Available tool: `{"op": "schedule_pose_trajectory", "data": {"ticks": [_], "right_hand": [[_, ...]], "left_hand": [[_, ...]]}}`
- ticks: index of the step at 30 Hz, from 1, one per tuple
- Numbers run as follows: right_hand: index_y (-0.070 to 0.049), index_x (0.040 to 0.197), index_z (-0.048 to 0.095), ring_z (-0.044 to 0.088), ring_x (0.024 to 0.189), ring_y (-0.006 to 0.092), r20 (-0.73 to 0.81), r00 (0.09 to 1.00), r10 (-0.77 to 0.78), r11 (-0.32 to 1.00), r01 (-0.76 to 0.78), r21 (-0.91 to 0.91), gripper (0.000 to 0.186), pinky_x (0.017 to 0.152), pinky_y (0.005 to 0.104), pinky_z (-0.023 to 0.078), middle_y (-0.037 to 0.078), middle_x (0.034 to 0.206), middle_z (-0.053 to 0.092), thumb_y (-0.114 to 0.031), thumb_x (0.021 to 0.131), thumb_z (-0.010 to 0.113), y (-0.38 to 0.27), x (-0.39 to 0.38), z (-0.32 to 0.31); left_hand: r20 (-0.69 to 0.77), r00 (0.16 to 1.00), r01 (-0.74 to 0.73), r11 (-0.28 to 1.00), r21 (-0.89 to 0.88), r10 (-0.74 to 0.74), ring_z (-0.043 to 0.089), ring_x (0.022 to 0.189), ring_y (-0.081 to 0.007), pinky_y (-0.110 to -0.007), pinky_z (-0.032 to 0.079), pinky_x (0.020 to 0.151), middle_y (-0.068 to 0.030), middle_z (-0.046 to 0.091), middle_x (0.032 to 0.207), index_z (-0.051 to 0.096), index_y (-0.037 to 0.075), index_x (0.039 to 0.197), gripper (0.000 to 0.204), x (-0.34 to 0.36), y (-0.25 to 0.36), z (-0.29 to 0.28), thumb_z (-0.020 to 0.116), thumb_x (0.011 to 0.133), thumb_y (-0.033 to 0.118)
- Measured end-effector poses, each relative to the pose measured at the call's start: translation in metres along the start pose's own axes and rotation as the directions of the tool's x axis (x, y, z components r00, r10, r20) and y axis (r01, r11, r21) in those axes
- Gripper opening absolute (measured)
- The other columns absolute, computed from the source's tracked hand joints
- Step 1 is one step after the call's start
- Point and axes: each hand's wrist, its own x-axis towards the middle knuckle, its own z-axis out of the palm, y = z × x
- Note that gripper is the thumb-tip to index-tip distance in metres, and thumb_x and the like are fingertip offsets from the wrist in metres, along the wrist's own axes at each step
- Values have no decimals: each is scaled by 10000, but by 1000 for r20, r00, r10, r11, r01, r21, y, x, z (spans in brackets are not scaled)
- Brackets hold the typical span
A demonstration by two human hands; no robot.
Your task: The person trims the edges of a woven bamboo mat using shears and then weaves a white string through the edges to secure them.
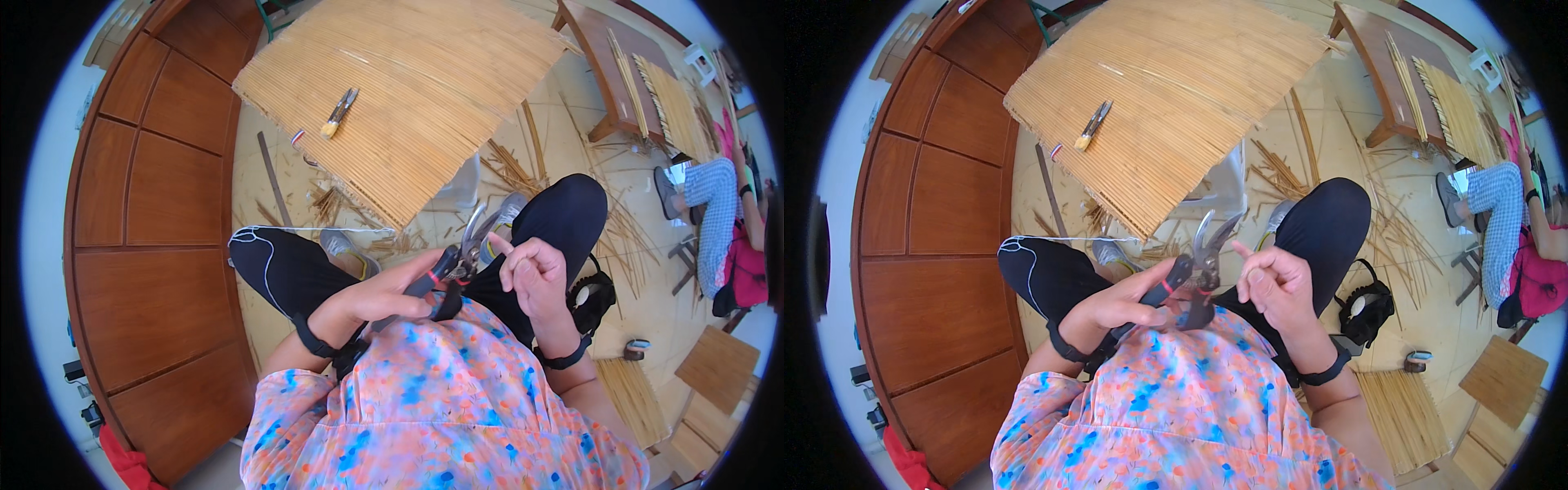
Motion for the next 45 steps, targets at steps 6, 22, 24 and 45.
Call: {"op": "schedule_pose_trajectory", "data": {"ticks": [6,22,24,45], "right_hand": [[38,879,547,429,445,75,-72,995,-74,994,79,78,211,446,203,365,41,560,514,-171,906,559,2,-2,4],[38,832,602,513,486,81,-4,1000,7,964,-8,-267,81,446,207,399,49,590,571,-1,846,531,-10,8,-36],[39,813,610,515,479,75,28,1000,13,955,-4,-296,72,449,204,407,43,578,572,17,830,544,-7,10,-40],[75,922,559,348,444,21,-665,679,-312,937,106,-332,141,390,169,285,-32,579,417,-60,887,533,-86,36,-106]], "left_hand": [[110,992,91,971,-221,-68,462,1177,-268,-379,356,989,-194,443,1287,220,-1,1377,801,37,-3,4,639,735,232],[84,993,116,891,-439,-88,442,1202,-281,-395,349,1013,-182,439,1294,261,14,1370,697,72,-21,10,608,800,214],[96,986,165,855,-492,-135,456,1168,-258,-372,413,952,-170,421,1297,243,42,1384,684,74,-21,10,583,808,185],[110,994,74,775,-627,-6,325,1293,-332,-452,351,993,-241,313,1382,216,86,1403,799,90,-11,9,604,804,446]]}}
